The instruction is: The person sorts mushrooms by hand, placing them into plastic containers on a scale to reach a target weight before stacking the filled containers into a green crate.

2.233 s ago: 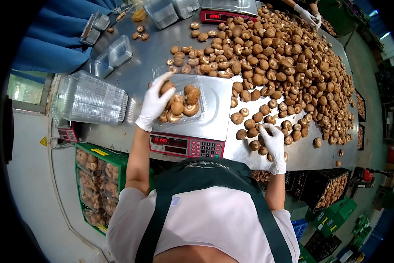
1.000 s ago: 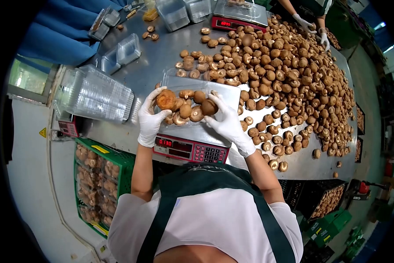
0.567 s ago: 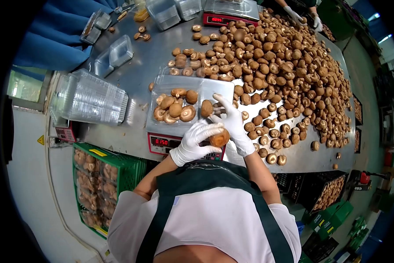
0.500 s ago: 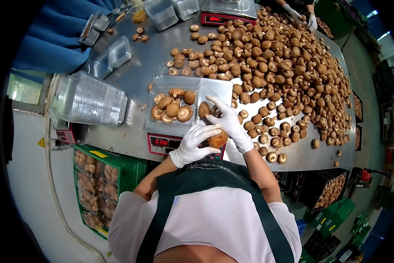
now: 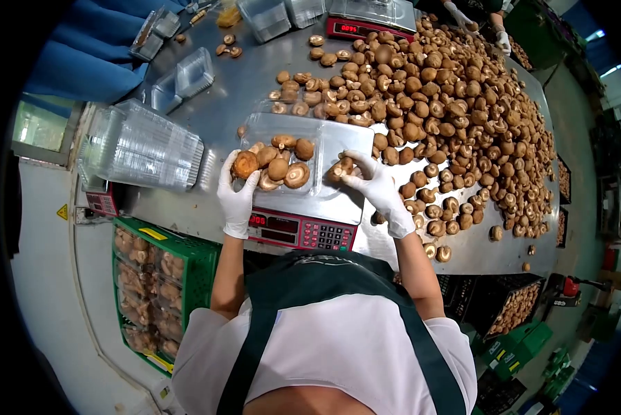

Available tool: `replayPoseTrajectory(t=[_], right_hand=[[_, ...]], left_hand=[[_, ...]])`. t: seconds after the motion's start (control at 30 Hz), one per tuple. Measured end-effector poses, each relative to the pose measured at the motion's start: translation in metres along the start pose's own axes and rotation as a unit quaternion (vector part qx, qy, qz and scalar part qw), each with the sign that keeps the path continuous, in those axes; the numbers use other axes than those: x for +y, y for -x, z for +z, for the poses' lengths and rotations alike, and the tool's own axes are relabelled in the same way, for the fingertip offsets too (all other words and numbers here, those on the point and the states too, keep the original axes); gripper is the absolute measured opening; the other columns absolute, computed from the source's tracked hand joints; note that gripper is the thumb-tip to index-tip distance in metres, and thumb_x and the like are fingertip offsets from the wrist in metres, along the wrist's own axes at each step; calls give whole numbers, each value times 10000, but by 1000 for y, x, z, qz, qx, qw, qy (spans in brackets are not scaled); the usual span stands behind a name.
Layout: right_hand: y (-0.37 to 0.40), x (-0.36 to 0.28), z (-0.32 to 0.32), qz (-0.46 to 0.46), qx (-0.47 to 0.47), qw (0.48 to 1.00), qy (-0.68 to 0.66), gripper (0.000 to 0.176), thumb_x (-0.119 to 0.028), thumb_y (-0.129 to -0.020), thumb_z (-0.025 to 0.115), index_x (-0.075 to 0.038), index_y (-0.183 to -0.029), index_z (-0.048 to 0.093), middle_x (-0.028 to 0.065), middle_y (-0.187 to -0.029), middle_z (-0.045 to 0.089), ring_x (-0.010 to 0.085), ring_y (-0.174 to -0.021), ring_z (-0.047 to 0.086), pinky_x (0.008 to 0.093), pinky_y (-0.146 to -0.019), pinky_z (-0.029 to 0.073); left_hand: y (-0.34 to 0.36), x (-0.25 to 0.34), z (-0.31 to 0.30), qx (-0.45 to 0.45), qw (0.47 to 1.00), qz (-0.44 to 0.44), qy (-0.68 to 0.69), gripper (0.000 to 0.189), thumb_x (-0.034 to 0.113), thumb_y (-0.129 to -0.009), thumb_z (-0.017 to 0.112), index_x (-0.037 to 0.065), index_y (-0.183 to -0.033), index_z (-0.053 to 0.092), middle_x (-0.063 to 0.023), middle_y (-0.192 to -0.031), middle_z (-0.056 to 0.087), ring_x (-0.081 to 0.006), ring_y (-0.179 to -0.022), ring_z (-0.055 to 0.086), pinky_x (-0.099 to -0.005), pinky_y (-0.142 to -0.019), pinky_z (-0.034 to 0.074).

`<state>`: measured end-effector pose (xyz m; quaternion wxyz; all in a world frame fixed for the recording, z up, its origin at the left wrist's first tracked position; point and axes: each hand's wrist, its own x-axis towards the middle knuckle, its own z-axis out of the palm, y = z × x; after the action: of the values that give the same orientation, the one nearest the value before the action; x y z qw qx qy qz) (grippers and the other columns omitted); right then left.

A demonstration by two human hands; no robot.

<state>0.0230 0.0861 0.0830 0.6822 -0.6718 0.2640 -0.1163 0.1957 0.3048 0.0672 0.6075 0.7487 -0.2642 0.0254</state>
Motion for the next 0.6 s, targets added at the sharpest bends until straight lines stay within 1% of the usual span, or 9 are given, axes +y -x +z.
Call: replayPoseTrajectory(t=[0.07, 0.17, 0.33, 0.37, 0.4, 0.47, 0.5, 0.53, 0.6], right_hand=[[5, -3, -6, -23, -20, 995, -90, 589, -150, -756, 738, -7, -1266, 482, 72, -1128, 587, 119, -935, 560, 228, -838, 463], [5, 4, -11, -36, -23, 993, -110, 584, -150, -748, 741, -4, -1255, 491, 93, -1166, 572, 150, -1011, 557, 230, -847, 469], [7, -12, 2, -36, 8, 997, -62, 547, -73, -743, 728, 8, -1236, 505, 81, -1054, 611, 122, -905, 585, 228, -761, 494], [7, -14, 8, -51, 16, 996, -73, 528, -56, -733, 729, 8, -1215, 524, 70, -966, 628, 104, -776, 600, 215, -680, 500], [7, -18, 12, -51, 16, 996, -74, 528, -56, -733, 729, 8, -1215, 524, 70, -966, 628, 104, -776, 600, 215, -680, 500], [5, -26, 18, -86, 32, 995, 41, 481, -64, -729, 734, 7, -1171, 559, 57, -922, 633, 96, -677, 596, 211, -611, 500], [1, -25, 21, -143, 42, 985, 83, 462, -126, -727, 749, -8, -1142, 584, 90, -879, 644, 100, -587, 590, 224, -568, 498], [-2, -28, 25, -143, 41, 985, 83, 462, -126, -727, 749, -8, -1142, 584, 90, -879, 644, 100, -587, 590, 224, -568, 498], [-7, -38, 31, -165, 59, 946, 273, 485, -199, -719, 761, -23, -1137, 591, 142, -899, 650, 141, -641, 621, 252, -605, 501]], left_hand=[[4, 6, 2, -12, 1000, -9, -2, 501, 19, -760, 690, -22, -1220, 494, -130, -1178, 555, -211, -1065, 547, -318, -934, 434], [8, 13, 6, -28, 1000, -11, -6, 505, 23, -755, 696, -15, -1218, 498, -129, -1185, 554, -209, -1069, 546, -319, -938, 432], [16, 14, 10, -60, 998, -22, 19, 514, 26, -748, 702, -11, -1219, 500, -122, -1193, 553, -205, -1080, 539, -317, -949, 423], [17, 18, 10, -71, 997, -25, 22, 516, 25, -746, 703, -14, -1218, 500, -121, -1194, 553, -206, -1086, 536, -318, -954, 418], [18, 20, 10, -83, 996, -28, 25, 518, 25, -743, 704, -18, -1217, 499, -119, -1196, 553, -206, -1093, 532, -318, -959, 414], [20, 22, 11, -87, 995, -25, 33, 528, 29, -736, 710, -23, -1216, 499, -118, -1204, 552, -205, -1103, 526, -322, -967, 407], [21, 23, 11, -91, 995, -21, 29, 531, 36, -731, 716, -22, -1213, 502, -118, -1208, 552, -210, -1104, 526, -324, -968, 405], [22, 24, 11, -95, 995, -17, 26, 534, 42, -727, 721, -21, -1211, 505, -119, -1213, 551, -215, -1106, 526, -326, -970, 403], [23, 27, 11, -88, 996, -7, 2, 540, 49, -719, 729, -15, -1208, 510, -124, -1206, 555, -228, -1102, 530, -333, -965, 407]])
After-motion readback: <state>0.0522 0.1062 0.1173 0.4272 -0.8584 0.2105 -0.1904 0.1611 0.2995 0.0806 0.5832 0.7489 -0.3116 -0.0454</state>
